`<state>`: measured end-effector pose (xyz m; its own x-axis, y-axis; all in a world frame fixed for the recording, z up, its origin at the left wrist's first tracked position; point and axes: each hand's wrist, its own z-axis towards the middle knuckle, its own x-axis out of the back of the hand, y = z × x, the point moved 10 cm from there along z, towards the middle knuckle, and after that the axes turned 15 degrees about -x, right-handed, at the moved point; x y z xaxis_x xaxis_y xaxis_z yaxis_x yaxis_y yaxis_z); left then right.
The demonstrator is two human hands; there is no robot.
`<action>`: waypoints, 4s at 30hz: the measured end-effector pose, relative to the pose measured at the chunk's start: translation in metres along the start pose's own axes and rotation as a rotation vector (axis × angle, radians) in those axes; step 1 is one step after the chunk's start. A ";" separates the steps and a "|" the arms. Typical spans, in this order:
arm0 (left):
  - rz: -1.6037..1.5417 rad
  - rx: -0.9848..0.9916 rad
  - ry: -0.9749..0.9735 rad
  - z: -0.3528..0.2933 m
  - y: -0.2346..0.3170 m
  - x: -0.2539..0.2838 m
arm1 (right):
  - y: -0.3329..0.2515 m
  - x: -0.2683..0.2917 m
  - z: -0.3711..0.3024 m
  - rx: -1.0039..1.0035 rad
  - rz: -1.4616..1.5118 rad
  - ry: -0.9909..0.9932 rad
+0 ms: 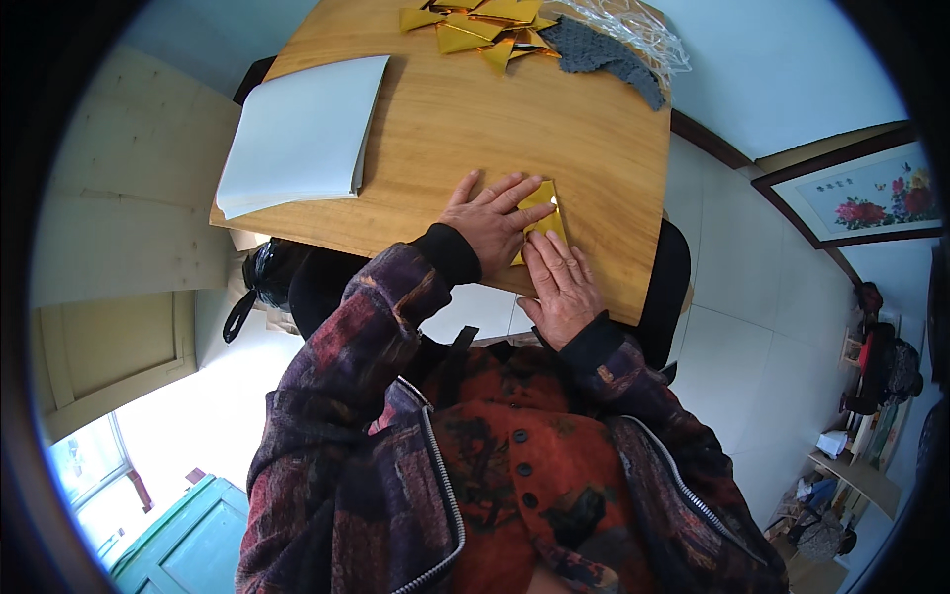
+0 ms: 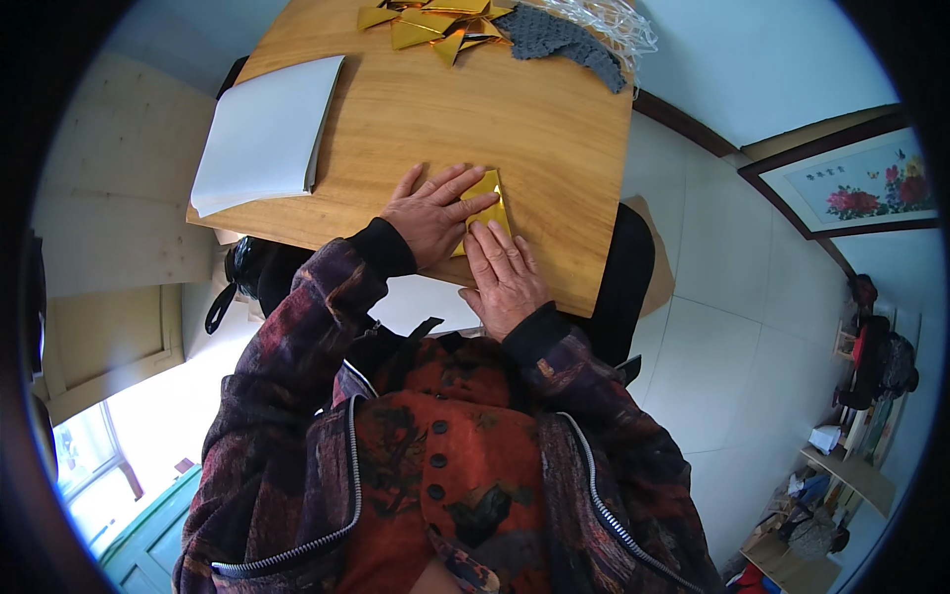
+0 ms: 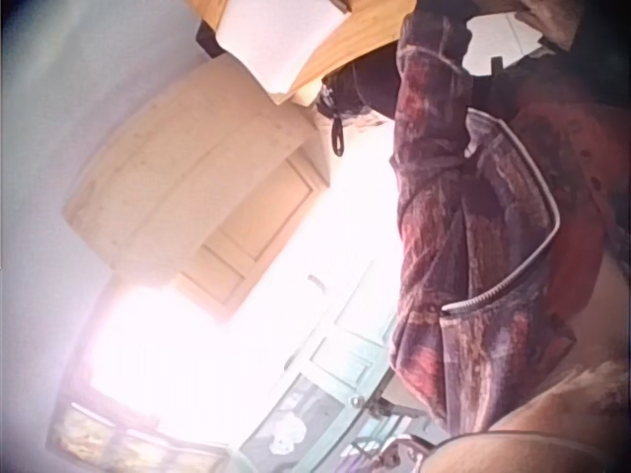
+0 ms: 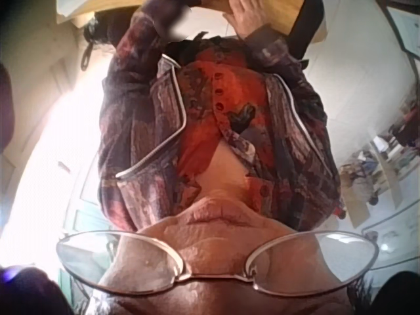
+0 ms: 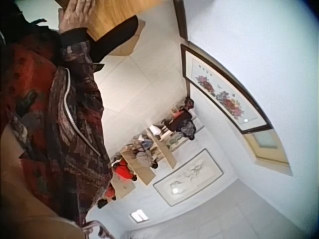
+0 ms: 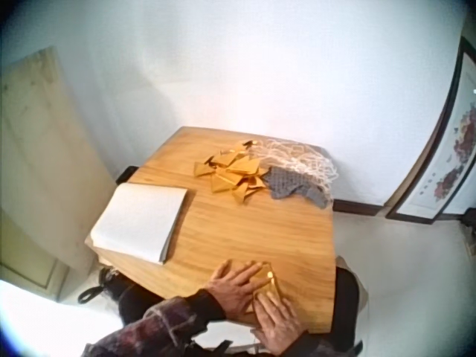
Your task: The person folds a gold-colored sheet of paper on a wooden table, pressing creases and folding edges to form a triangular shape. The person repeats the folding process with another sheet, aligning edges and pressing folds.
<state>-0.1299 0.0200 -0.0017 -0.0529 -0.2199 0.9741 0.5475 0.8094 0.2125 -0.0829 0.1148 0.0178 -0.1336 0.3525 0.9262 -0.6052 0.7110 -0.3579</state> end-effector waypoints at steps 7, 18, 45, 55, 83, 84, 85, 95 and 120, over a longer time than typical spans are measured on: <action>-0.004 0.005 0.021 -0.001 -0.001 -0.001 | 0.001 -0.003 0.000 -0.010 -0.028 -0.051; 0.008 0.004 -0.010 0.002 0.000 -0.001 | 0.002 -0.009 -0.001 -0.030 -0.054 -0.103; -0.077 0.174 0.017 -0.015 0.019 -0.005 | 0.018 0.016 -0.036 -0.057 0.057 0.025; -0.075 0.170 0.022 -0.017 0.020 -0.005 | 0.009 -0.001 -0.037 -0.014 0.020 -0.073; -0.659 0.207 0.570 -0.077 0.052 0.023 | 0.054 -0.013 -0.037 -0.564 1.444 -0.204; -0.835 0.243 0.652 -0.082 0.045 0.023 | 0.053 -0.011 -0.036 -0.576 1.446 -0.207; -0.811 0.218 0.646 -0.084 0.043 0.028 | 0.045 0.001 -0.035 -0.469 1.493 -0.200; -1.425 0.483 0.506 -0.093 0.047 0.005 | 0.032 0.004 -0.028 -0.355 1.323 -0.326; -1.803 0.541 0.418 -0.092 0.054 -0.034 | 0.035 -0.023 -0.023 -0.472 0.901 -0.603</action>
<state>-0.0217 0.0210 -0.0307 0.0434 -0.8925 -0.4490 -0.1982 -0.4481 0.8717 -0.0824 0.1454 -0.0187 -0.7889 0.5881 0.1780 0.2302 0.5515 -0.8018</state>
